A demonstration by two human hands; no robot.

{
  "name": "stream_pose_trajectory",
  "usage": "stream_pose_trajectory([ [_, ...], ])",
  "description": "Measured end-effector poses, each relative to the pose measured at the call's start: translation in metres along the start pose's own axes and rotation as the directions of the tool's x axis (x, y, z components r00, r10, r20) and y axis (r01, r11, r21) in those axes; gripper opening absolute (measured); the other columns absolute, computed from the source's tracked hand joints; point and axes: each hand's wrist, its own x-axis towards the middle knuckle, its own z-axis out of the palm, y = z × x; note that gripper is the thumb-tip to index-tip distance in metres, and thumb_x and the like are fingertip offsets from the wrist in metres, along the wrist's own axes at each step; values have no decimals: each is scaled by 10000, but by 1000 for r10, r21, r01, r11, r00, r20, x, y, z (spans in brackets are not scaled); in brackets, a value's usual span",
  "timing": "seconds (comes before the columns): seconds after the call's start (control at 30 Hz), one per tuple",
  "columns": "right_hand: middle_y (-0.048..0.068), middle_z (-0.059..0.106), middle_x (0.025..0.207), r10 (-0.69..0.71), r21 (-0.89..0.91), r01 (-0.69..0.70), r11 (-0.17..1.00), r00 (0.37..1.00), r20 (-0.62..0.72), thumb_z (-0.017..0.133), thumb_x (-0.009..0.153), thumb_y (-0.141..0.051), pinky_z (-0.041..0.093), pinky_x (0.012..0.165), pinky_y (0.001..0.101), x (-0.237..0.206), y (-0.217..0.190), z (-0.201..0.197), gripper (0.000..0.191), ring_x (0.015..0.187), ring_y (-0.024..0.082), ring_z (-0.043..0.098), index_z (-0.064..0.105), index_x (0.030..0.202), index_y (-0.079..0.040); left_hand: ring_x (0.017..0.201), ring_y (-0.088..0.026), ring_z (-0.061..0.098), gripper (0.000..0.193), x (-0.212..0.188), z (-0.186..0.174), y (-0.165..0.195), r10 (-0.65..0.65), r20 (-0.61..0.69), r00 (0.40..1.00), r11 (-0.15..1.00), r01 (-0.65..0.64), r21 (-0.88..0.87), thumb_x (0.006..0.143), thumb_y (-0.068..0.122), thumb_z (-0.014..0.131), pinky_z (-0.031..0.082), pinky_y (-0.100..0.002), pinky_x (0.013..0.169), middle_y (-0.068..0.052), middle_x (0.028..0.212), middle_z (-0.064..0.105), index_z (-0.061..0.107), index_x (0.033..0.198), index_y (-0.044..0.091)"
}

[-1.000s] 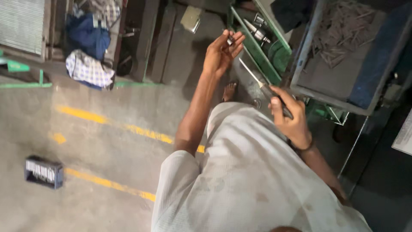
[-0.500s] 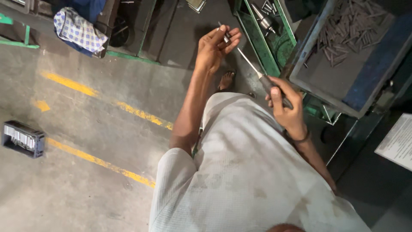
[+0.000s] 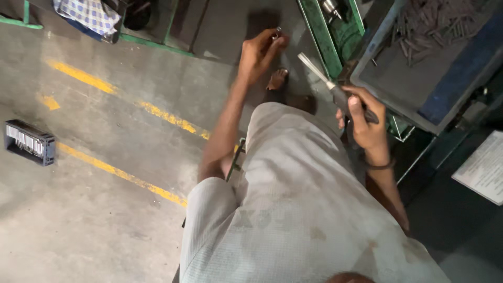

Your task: The person operates a metal fastener forming machine. They load small metal blanks into the machine, pull the machine handle to cycle it, retrieve finished pieces, and place them into a green tray, at one point using a screwdriver to handle a small part and opening and closing the machine guard between cycles.

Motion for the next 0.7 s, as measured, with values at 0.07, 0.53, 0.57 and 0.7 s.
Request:
stream_pose_trajectory([
  [0.07,63,654,854,20,-20,-20,1000,999,30,541,1121,-256,489,616,252,0,0,-6,342,666,97,589,618,1305,23,988,-256,761,236,-5,-3,-12,217,15,976,950,-214,229,1018,147,731,620,-343,825,-130,1096,764,662,1215,37],
  [0.53,41,637,800,81,-59,-78,995,996,41,568,1110,-253,476,567,240,9,-2,-15,330,615,76,563,633,1291,15,1197,-348,668,480,-15,7,-15,549,293,783,595,-612,522,823,113,800,580,-426,983,-177,1285,675,621,1248,-21],
  [0.57,40,637,799,84,-68,-83,994,996,12,570,1109,-256,474,564,241,8,-2,-16,330,613,77,563,632,1285,16,1221,-344,661,486,-14,7,-14,545,302,782,590,-614,524,832,116,811,580,-423,1000,-173,1307,668,619,1258,-18],
  [0.7,42,640,809,74,-64,-74,995,997,-2,571,1115,-260,475,576,243,7,0,-23,330,622,78,569,637,1276,21,1248,-341,650,499,-9,11,-13,568,337,751,587,-656,474,852,146,848,572,-423,1032,-163,1314,654,608,1254,-28],
])
